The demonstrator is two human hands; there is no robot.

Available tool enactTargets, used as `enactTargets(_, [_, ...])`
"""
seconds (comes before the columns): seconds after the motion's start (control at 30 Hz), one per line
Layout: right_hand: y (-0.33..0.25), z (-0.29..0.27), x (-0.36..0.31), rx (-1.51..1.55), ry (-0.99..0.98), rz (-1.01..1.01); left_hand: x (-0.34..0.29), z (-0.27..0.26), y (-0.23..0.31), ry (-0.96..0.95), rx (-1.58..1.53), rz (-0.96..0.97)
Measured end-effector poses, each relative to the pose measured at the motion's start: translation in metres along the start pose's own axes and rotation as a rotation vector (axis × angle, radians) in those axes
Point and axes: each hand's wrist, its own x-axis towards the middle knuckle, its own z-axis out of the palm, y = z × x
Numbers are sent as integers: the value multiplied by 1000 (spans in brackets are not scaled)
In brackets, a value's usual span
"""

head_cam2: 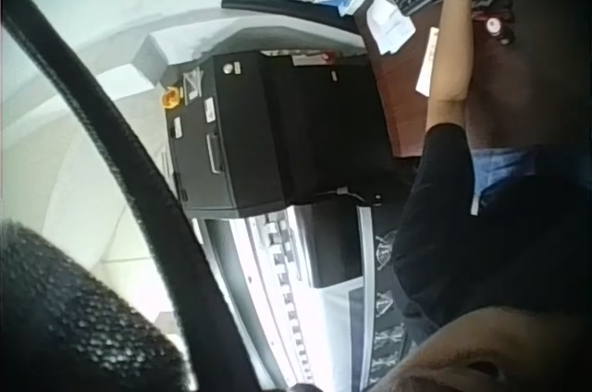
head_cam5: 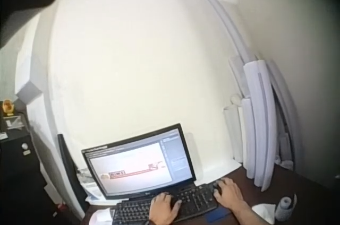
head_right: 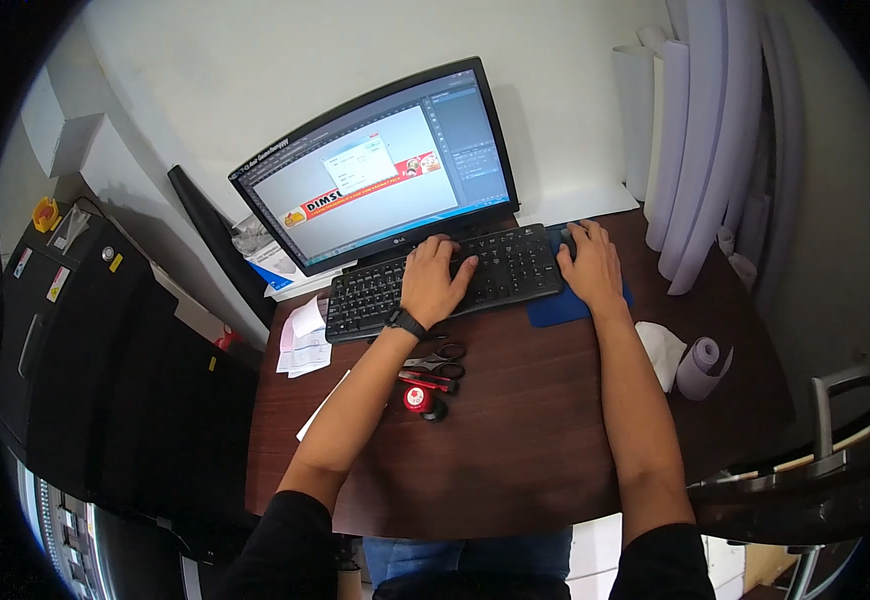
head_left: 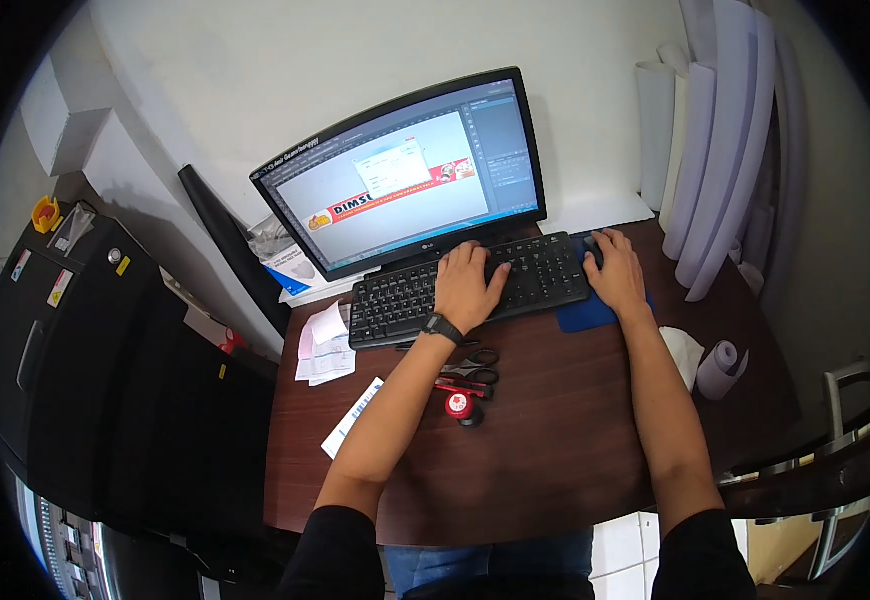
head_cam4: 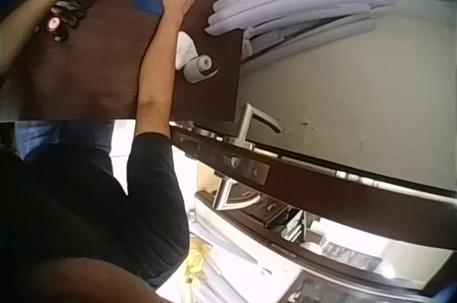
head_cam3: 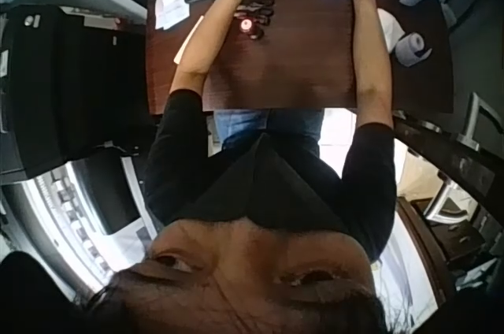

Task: Design graphics for a dimsum food banner on a computer and hand over printed order receipts to a customer.

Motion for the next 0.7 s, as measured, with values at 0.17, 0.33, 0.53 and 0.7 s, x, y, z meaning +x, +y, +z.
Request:
enactTargets(0.17, [-4,-2,1,24,-5,-5,0,-7,2,-38,-144,-111])
enactTargets(0.33, [-3,0,-1,31,9,-12,-15,3,-1,-52,-54,-81])
enactTargets(0.53, [-2,-1,-2,33,9,-13,-19,4,1,-151,-59,-99])
enactTargets(0.7, [-9,-5,-2,33,-17,3,-20,3,-1,-153,-62,-101])
